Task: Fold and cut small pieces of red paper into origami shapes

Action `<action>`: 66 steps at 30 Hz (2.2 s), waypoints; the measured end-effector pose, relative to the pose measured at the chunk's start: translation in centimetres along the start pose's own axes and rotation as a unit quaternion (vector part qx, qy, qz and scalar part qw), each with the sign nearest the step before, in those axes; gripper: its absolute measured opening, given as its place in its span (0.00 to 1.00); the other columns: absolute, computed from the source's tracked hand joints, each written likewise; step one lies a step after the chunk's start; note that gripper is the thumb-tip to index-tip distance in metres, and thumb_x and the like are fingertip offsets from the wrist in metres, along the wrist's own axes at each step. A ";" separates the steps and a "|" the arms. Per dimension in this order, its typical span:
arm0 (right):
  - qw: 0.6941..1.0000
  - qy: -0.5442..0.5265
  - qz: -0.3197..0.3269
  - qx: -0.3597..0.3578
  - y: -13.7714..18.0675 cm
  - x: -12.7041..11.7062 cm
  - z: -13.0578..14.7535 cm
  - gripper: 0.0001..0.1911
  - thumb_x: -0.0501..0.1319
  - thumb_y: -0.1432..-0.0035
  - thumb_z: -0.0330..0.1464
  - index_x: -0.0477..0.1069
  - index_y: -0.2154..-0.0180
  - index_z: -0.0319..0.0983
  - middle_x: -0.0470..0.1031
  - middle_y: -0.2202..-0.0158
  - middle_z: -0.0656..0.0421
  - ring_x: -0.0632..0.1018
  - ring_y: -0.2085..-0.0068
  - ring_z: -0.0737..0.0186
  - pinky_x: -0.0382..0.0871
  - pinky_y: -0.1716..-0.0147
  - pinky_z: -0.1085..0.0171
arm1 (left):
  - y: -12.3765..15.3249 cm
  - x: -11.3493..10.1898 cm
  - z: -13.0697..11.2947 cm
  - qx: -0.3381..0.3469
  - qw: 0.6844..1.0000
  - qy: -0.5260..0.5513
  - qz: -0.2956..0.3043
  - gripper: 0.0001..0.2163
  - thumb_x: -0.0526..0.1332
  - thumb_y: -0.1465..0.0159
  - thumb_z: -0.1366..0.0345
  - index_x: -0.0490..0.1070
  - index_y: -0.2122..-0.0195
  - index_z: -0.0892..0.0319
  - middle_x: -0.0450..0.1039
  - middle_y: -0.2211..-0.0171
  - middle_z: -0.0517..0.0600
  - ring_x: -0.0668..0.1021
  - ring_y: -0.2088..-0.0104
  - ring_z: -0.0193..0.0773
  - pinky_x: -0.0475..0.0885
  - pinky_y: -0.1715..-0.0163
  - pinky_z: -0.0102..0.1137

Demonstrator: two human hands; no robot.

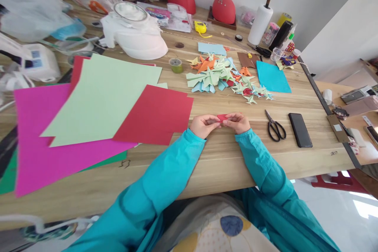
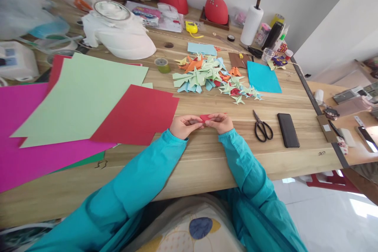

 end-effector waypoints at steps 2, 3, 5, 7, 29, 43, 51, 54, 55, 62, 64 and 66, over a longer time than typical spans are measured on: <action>1.000 0.007 -0.003 -0.004 0.0 0.0 0.0 0.16 0.72 0.69 0.32 0.71 0.74 0.37 0.77 0.77 0.62 0.77 0.76 0.67 0.74 0.71 0.66 | 0.0 0.0 0.2 -0.009 1.000 0.005 0.003 0.12 0.68 0.57 0.62 0.72 0.74 0.63 0.76 0.78 0.50 0.79 0.75 0.39 0.74 0.69 0.33; 1.000 0.009 -0.004 -0.006 0.0 0.0 0.1 0.16 0.72 0.69 0.33 0.71 0.74 0.37 0.77 0.78 0.62 0.77 0.76 0.66 0.74 0.71 0.66 | -0.1 0.1 0.2 -0.012 1.000 0.007 0.005 0.12 0.68 0.57 0.62 0.72 0.74 0.63 0.76 0.78 0.50 0.78 0.75 0.39 0.74 0.69 0.33; 1.000 0.013 -0.001 -0.010 0.0 0.0 0.1 0.16 0.72 0.70 0.33 0.71 0.74 0.38 0.77 0.78 0.63 0.77 0.77 0.66 0.74 0.72 0.66 | -0.1 0.1 0.2 -0.016 1.000 0.011 0.008 0.11 0.68 0.57 0.62 0.72 0.74 0.63 0.76 0.78 0.50 0.78 0.75 0.39 0.74 0.68 0.33; 1.000 0.020 0.002 -0.013 -0.1 0.0 0.2 0.16 0.72 0.69 0.34 0.71 0.75 0.38 0.76 0.79 0.63 0.76 0.77 0.67 0.73 0.72 0.66 | -0.1 0.1 0.2 -0.018 1.000 0.010 0.012 0.11 0.68 0.56 0.63 0.71 0.74 0.62 0.76 0.78 0.49 0.78 0.75 0.39 0.74 0.68 0.33; 0.999 0.029 0.005 -0.013 0.0 -0.1 0.4 0.15 0.71 0.69 0.33 0.70 0.76 0.38 0.76 0.79 0.63 0.76 0.77 0.67 0.72 0.73 0.66 | 0.0 0.2 0.1 -0.006 1.000 -0.015 0.017 0.11 0.67 0.55 0.63 0.71 0.73 0.62 0.76 0.76 0.51 0.79 0.73 0.40 0.74 0.67 0.33; 0.997 0.062 0.006 -0.035 0.1 0.1 0.8 0.15 0.72 0.70 0.32 0.70 0.77 0.38 0.75 0.78 0.64 0.76 0.76 0.67 0.72 0.70 0.66 | -0.2 0.2 0.5 -0.039 0.999 0.008 0.032 0.10 0.67 0.56 0.62 0.71 0.76 0.61 0.75 0.80 0.49 0.78 0.75 0.39 0.73 0.68 0.33; 0.996 0.078 0.019 -0.046 0.4 0.6 1.2 0.14 0.71 0.69 0.33 0.70 0.77 0.38 0.75 0.78 0.63 0.77 0.74 0.65 0.72 0.70 0.65 | -0.3 -0.1 1.4 -0.078 0.996 0.042 0.025 0.11 0.69 0.60 0.63 0.72 0.78 0.62 0.75 0.80 0.49 0.78 0.74 0.41 0.74 0.66 0.36; 0.995 0.088 0.012 -0.049 0.3 0.4 1.0 0.15 0.71 0.69 0.34 0.70 0.77 0.38 0.75 0.78 0.62 0.77 0.75 0.66 0.72 0.71 0.66 | -0.3 -0.1 1.4 -0.075 0.996 0.036 0.019 0.11 0.69 0.60 0.62 0.71 0.79 0.63 0.75 0.81 0.49 0.78 0.76 0.40 0.74 0.68 0.35; 0.995 0.090 0.009 -0.050 0.2 0.3 0.9 0.15 0.71 0.70 0.35 0.70 0.77 0.38 0.75 0.78 0.63 0.76 0.75 0.66 0.72 0.71 0.66 | -0.3 -0.1 1.3 -0.071 0.997 0.032 0.016 0.11 0.69 0.59 0.62 0.71 0.78 0.62 0.75 0.81 0.49 0.78 0.76 0.40 0.74 0.68 0.35; 0.993 0.112 0.002 -0.041 0.1 0.1 0.6 0.15 0.71 0.69 0.35 0.70 0.76 0.38 0.75 0.78 0.62 0.76 0.76 0.67 0.71 0.72 0.67 | 0.0 -0.2 0.6 -0.036 0.999 -0.010 0.001 0.09 0.67 0.56 0.63 0.71 0.77 0.62 0.75 0.80 0.49 0.78 0.76 0.39 0.74 0.70 0.33; 0.993 0.112 -0.002 -0.036 0.1 0.1 0.5 0.16 0.71 0.69 0.35 0.70 0.75 0.38 0.75 0.78 0.62 0.76 0.76 0.67 0.71 0.73 0.67 | 0.1 -0.2 0.5 -0.031 0.999 -0.017 -0.001 0.09 0.67 0.55 0.63 0.71 0.76 0.61 0.75 0.80 0.49 0.78 0.75 0.39 0.74 0.70 0.33; 0.993 0.112 -0.005 -0.035 0.1 0.1 0.5 0.16 0.71 0.69 0.35 0.69 0.76 0.38 0.75 0.78 0.62 0.76 0.76 0.66 0.70 0.73 0.67 | 0.1 -0.1 0.3 -0.028 0.999 -0.022 -0.001 0.09 0.67 0.55 0.63 0.71 0.76 0.61 0.75 0.79 0.50 0.78 0.75 0.39 0.74 0.69 0.33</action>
Point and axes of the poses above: each hand's wrist, its own y-axis away from the middle knuckle, its own x-axis out of the palm, z = x × y, the point moved 9 cm from there along -y, towards the middle knuckle
